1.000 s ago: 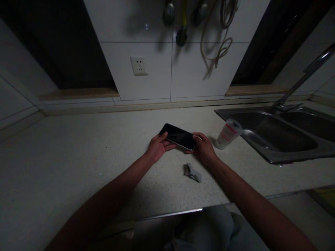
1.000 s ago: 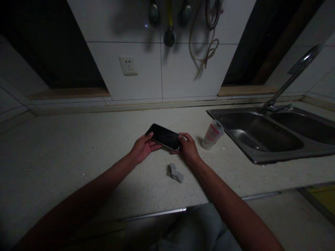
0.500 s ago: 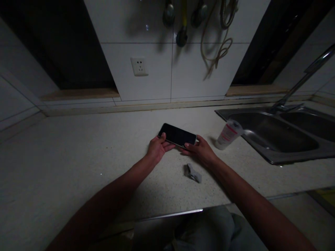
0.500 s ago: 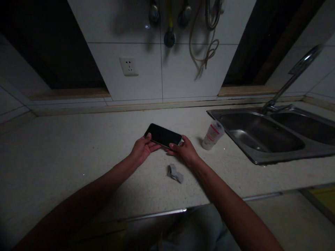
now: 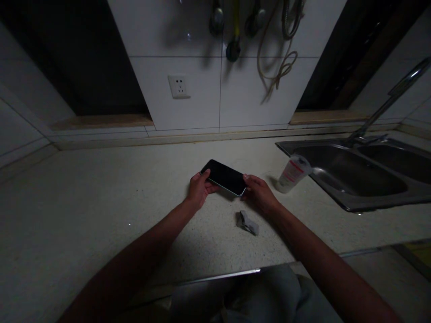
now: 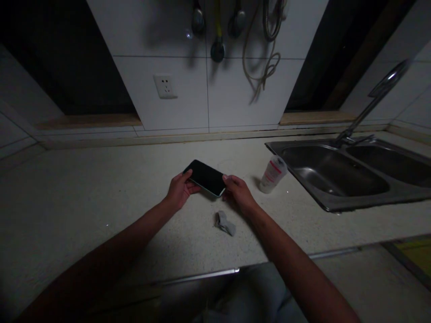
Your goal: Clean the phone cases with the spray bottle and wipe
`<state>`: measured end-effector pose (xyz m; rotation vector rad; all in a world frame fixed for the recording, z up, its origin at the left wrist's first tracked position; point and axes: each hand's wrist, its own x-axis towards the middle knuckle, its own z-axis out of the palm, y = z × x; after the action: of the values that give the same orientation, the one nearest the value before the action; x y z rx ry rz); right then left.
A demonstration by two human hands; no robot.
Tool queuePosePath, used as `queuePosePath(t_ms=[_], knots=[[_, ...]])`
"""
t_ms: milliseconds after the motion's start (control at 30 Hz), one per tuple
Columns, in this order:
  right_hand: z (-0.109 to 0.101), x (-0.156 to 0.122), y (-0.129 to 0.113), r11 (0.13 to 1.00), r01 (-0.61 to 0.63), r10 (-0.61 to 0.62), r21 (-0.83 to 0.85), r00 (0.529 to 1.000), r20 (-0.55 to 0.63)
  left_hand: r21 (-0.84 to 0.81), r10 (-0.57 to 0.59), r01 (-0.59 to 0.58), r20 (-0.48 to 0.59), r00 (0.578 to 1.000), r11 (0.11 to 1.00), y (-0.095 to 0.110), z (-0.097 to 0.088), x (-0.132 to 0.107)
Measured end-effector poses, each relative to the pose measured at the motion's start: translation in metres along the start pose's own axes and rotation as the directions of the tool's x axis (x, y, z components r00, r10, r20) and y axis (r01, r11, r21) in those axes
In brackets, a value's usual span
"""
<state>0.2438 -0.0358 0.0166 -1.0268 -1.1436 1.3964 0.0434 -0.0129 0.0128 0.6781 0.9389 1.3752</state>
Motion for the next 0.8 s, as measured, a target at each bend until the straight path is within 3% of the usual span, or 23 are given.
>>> queuePosePath(t_ms=[100, 200, 267, 367, 467, 533, 600, 700, 800], knots=[[-0.003, -0.001, -0.003, 0.983, -0.010, 0.018, -0.181, 0.999, 0.046, 0.074, 0.058, -0.057, -0.008, 0.998, 0.996, 0.001, -0.004, 0.004], [-0.003, -0.006, -0.006, 0.899, 0.046, 0.015, -0.436, 0.991, 0.136, 0.194, 0.093, -0.092, 0.005, 0.996, 0.977, 0.000, -0.009, 0.009], [0.000, -0.010, -0.007, 0.770, 0.149, -0.014, -0.620, 0.976, 0.217, 0.301, 0.132, -0.123, -0.011, 0.991, 0.946, 0.000, -0.013, 0.012], [0.006, -0.015, -0.005, 0.472, 0.292, -0.012, -0.832, 0.946, 0.325, 0.505, 0.266, -0.224, -0.011, 0.964, 0.833, 0.000, -0.018, 0.016], [0.012, -0.018, -0.003, 0.201, 0.363, 0.013, -0.910, 0.928, 0.373, 0.654, 0.331, -0.263, 0.021, 0.943, 0.709, 0.000, -0.019, 0.017], [0.015, -0.019, -0.002, 0.113, 0.386, 0.020, -0.916, 0.920, 0.391, 0.715, 0.329, -0.242, 0.018, 0.944, 0.656, 0.001, -0.018, 0.016], [0.017, -0.019, -0.002, 0.083, 0.395, 0.022, -0.915, 0.917, 0.398, 0.775, 0.346, -0.233, 0.020, 0.938, 0.587, 0.003, -0.017, 0.015], [0.017, -0.019, -0.003, 0.117, 0.391, 0.017, -0.913, 0.918, 0.396, 0.884, 0.360, -0.224, 0.070, 0.930, 0.410, 0.010, -0.017, 0.013], [0.012, -0.018, -0.004, 0.297, 0.378, -0.018, -0.877, 0.920, 0.391, 0.962, 0.288, -0.195, 0.135, 0.948, 0.190, 0.018, -0.020, 0.011]])
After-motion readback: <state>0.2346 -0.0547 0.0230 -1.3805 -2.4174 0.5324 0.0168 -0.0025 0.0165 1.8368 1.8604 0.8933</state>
